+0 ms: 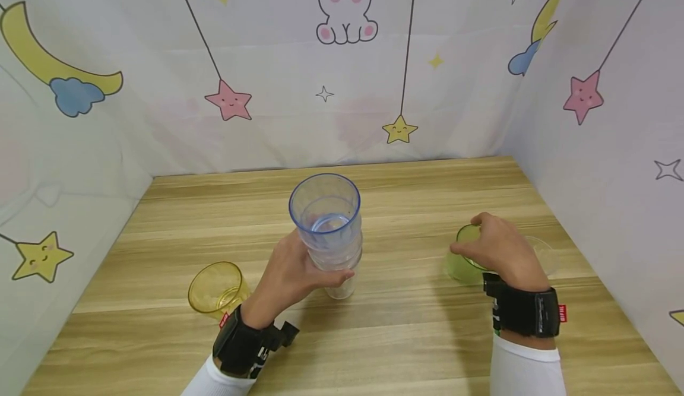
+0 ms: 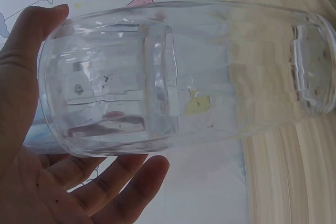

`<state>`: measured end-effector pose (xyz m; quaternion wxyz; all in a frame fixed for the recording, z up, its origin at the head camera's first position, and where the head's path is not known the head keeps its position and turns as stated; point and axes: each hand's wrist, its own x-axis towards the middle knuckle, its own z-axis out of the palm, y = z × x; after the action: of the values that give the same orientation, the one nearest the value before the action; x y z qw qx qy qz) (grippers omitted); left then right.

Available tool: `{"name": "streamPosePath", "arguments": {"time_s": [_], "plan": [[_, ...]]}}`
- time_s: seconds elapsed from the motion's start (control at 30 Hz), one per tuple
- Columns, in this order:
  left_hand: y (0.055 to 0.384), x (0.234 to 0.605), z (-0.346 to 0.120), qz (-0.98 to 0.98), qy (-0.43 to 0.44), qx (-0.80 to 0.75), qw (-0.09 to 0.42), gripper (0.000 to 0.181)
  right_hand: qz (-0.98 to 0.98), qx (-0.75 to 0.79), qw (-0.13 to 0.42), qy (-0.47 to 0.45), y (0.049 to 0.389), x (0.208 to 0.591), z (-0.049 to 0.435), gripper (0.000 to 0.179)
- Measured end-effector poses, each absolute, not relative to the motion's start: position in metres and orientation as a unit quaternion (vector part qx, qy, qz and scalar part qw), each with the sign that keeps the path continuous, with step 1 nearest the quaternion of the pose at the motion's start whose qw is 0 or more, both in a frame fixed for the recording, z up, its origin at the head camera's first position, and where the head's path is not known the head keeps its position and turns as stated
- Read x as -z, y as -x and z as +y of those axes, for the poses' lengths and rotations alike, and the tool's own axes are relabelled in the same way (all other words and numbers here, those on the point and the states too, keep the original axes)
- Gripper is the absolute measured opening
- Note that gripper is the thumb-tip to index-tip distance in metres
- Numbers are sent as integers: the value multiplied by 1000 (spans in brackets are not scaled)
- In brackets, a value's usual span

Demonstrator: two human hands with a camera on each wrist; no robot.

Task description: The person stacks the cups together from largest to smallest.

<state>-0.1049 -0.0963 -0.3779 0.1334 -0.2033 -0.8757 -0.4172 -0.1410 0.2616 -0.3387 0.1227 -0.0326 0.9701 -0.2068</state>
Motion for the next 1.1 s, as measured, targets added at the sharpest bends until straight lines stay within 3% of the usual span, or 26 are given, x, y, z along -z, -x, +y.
{"name": "streamPosePath", "arguments": {"time_s": [0.67,1.1], "plan": [[105,378,-96,-877,204,416,132,105,969,238,59,15,134,326,247,91],[106,378,-97,-878,206,410,136,105,966,254,-28,37,124,318,232,83]]}}
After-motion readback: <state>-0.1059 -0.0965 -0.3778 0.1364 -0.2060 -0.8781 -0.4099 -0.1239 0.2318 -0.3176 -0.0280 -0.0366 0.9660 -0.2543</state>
